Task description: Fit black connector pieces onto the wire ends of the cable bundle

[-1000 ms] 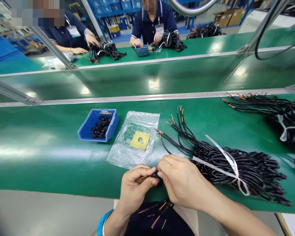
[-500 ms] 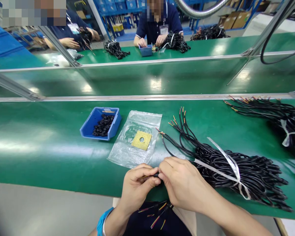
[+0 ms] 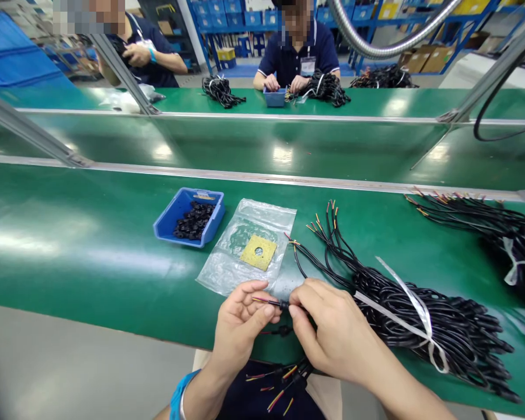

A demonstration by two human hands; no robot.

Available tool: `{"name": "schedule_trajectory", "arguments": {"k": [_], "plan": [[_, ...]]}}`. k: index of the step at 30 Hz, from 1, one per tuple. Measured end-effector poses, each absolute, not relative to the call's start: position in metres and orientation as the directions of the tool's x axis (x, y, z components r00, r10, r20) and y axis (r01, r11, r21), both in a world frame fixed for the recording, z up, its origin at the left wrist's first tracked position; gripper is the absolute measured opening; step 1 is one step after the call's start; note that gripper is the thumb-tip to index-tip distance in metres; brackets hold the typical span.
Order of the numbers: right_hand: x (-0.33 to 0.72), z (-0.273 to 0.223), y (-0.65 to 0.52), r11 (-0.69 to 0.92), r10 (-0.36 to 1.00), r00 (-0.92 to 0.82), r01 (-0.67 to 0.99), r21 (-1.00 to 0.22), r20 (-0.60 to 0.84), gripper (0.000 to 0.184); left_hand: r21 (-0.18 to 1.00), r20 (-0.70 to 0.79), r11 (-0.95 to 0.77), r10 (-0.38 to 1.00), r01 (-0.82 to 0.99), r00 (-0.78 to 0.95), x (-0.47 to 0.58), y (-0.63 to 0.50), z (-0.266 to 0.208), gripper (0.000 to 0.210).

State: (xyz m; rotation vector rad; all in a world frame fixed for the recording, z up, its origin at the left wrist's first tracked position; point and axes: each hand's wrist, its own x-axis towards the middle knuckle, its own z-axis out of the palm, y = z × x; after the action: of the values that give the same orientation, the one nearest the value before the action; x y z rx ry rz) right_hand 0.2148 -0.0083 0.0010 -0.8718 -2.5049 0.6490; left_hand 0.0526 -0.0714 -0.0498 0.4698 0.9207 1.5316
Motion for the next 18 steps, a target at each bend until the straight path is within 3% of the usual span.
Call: {"name": "schedule_trajectory", "arguments": {"k": [11,18], "plan": [[0.216,0.0008,-0.0096,0.733,0.623,-0.719,0.401,-0.55,0.307,0.014,0.802,-0.257,0.108,0.95,-0.587,-0.177,0.0504,-0.0753,-0.0505,0.03],[0.2162,-0.0001,-0.0082,0.748,0.608,-0.739,0.411,-0.521,0.291,0.017,0.795,-0.119,0.015,0.984,-0.606,-0.132,0.0472,-0.0768,-0.0579,0.032]]}}
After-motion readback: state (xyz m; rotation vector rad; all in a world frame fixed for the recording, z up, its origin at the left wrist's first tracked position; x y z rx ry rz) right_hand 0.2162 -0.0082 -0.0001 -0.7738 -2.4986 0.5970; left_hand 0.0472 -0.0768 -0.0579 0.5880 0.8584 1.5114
